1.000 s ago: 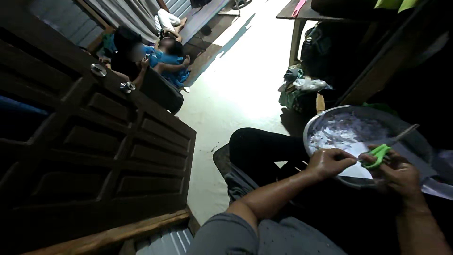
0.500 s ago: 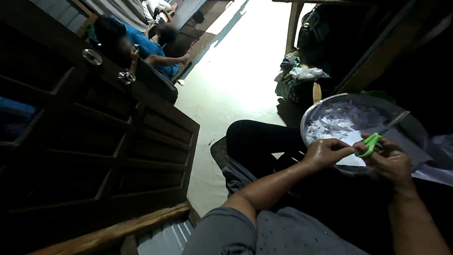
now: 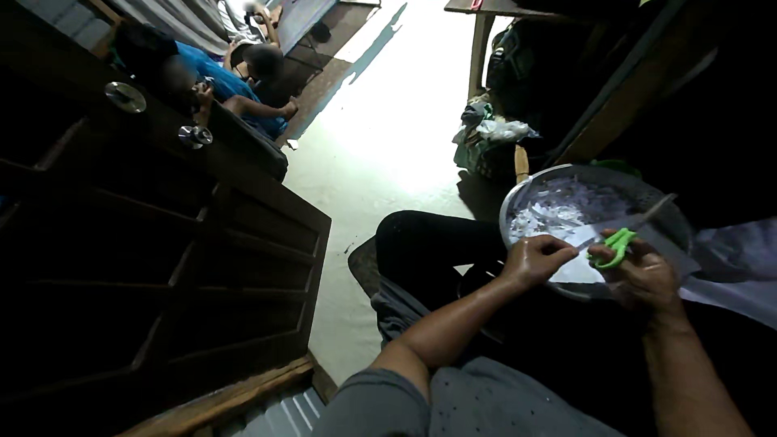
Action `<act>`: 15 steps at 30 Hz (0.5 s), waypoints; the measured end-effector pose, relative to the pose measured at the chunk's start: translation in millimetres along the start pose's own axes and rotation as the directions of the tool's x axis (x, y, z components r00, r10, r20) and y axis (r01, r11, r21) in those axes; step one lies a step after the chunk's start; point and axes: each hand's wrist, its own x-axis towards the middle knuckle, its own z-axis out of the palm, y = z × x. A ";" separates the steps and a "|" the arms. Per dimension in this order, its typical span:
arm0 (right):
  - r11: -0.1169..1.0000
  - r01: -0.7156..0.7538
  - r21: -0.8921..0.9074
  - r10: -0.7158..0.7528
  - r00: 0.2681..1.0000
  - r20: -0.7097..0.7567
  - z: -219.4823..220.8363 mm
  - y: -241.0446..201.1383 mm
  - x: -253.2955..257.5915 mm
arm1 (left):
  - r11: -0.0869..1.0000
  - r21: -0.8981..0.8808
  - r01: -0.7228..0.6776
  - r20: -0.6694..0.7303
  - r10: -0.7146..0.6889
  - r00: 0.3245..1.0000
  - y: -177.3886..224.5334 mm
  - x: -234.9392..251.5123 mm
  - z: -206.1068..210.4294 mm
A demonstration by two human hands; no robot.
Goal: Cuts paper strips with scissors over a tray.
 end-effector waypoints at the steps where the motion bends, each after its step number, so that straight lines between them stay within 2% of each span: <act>1: 1.000 0.012 -0.007 -0.012 0.999 0.040 2.4 0.6 -1.1 | 1.000 -0.009 0.001 -0.007 -0.001 1.000 0.4 0.4 -1.1; 4: 0.999 0.038 -0.027 -0.035 0.993 0.110 8.5 0.8 -3.6 | 1.000 -0.007 -0.018 -0.022 0.017 1.000 -1.3 1.4 -3.0; 15: 0.998 0.059 0.014 -0.060 0.995 0.080 -3.1 8.8 3.8 | 0.985 0.166 -0.042 0.077 0.029 0.997 3.5 2.2 1.5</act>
